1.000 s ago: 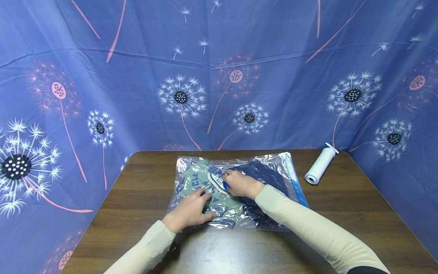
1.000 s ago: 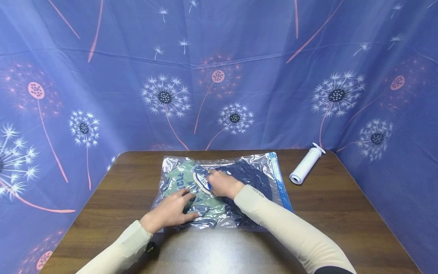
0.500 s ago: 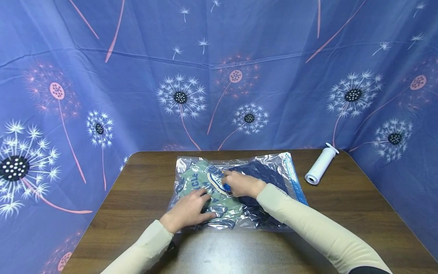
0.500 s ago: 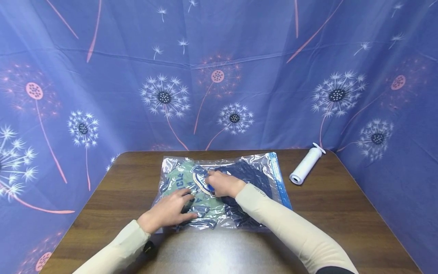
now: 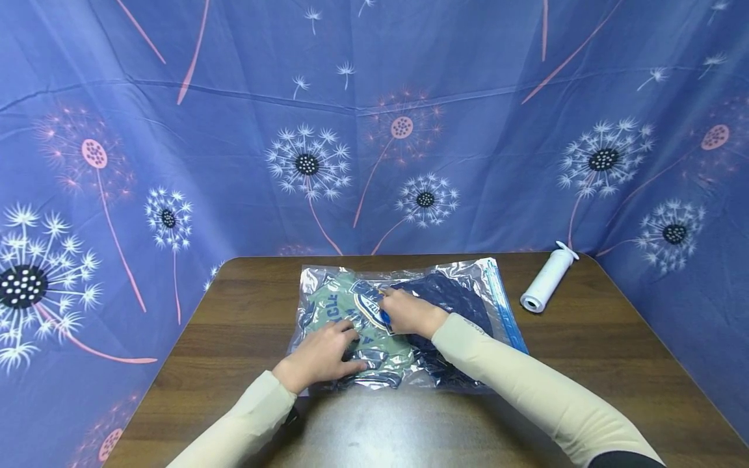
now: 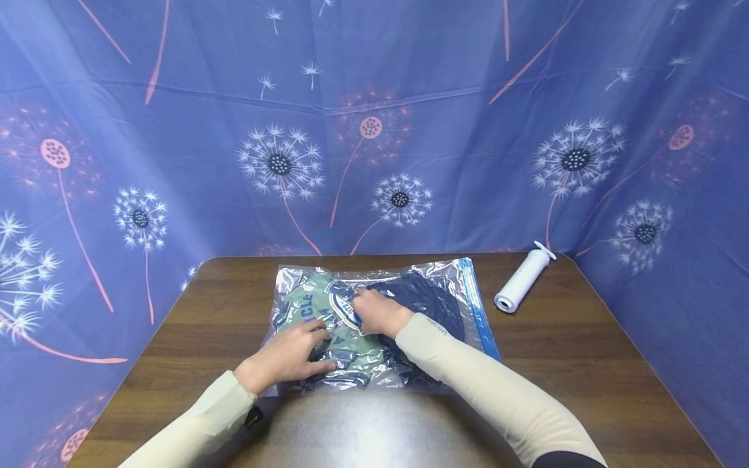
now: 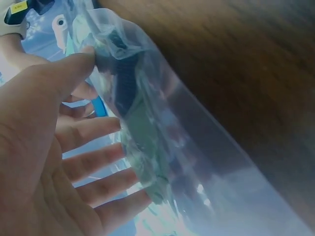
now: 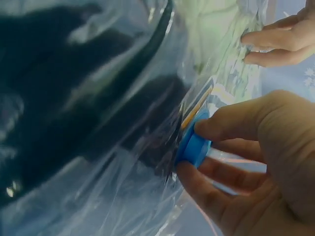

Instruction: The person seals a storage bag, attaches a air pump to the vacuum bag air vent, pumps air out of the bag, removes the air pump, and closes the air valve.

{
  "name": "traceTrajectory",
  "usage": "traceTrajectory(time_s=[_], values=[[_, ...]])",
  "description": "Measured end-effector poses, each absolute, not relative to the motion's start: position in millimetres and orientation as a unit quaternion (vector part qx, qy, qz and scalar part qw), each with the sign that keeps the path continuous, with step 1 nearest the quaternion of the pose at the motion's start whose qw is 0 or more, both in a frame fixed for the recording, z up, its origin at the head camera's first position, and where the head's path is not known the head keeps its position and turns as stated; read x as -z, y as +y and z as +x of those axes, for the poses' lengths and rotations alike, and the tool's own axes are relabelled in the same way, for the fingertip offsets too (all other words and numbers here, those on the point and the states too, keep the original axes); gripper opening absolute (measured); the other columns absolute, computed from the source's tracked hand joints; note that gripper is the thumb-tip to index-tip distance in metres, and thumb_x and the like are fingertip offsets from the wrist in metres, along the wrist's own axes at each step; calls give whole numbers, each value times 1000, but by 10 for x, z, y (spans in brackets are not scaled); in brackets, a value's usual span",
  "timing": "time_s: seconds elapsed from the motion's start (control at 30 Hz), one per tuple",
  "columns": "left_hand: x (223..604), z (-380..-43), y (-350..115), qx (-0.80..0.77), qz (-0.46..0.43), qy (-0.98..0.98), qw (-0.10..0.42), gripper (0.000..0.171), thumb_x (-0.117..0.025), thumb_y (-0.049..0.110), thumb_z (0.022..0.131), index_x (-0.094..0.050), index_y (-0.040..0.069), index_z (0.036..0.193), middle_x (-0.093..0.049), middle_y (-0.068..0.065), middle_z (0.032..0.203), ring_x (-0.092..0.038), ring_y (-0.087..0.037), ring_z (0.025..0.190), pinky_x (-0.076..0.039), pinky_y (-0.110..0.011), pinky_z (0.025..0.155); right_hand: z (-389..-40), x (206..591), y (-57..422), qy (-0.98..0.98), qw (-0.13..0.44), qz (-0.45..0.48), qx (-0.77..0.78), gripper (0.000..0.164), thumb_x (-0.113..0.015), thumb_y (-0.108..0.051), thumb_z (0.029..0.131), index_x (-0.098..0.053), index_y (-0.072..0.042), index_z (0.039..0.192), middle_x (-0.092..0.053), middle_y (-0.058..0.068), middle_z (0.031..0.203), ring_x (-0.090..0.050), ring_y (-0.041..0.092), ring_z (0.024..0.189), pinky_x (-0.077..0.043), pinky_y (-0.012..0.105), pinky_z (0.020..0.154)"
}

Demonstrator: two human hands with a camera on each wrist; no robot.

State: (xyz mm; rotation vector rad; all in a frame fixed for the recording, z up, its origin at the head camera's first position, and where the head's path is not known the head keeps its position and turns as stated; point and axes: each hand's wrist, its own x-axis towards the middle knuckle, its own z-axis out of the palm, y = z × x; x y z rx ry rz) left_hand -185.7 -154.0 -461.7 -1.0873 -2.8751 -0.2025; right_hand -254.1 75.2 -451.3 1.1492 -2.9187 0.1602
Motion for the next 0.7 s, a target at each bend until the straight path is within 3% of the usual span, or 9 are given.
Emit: traceTrajectory(time_s=[0.1,0.17,0.37,0.5,0.7], values=[[4614,-1859,-1527,66,-348,-935,31,61,-76,58,86,-73,6,119,-68,-11,125,-69,-28,109,-59,-44,93,-2530,4529,741,-937,14,346,-54,2,-71,-1,84,-71,-2,85,-66,16,93,-62,24,77,-59,42,72],[4614,-1851,-1518,61,-346,-936,30,61,-76,57,86,-73,6,119,-68,-11,126,-69,-29,108,-59,-44,93,-2525,4534,738,-939,16,339,-61,4,-70,-3,87,-70,-2,83,-65,16,91,-61,24,77,-58,42,71],[4617,-1801,-1518,48,-343,-937,37,58,-74,55,89,-74,4,117,-67,-13,127,-69,-32,106,-61,-48,83,-2533,4520,752,-938,-14,340,-70,12,-71,-4,91,-75,-2,103,-67,16,104,-65,28,90,-58,43,80],[4607,-1799,-1557,33,-363,-929,62,54,-76,54,88,-76,5,112,-67,-10,118,-69,-25,98,-62,-43,76,-2551,4519,783,-927,-24,369,-63,28,-74,1,87,-76,-7,114,-67,15,114,-67,29,99,-59,41,87],[4579,-1835,-1604,20,-391,-917,69,54,-75,55,89,-77,8,114,-68,-5,114,-69,-22,99,-62,-38,82,-2585,4492,809,-914,-28,399,-68,34,-77,8,78,-77,-4,110,-69,14,110,-69,25,94,-60,34,83]])
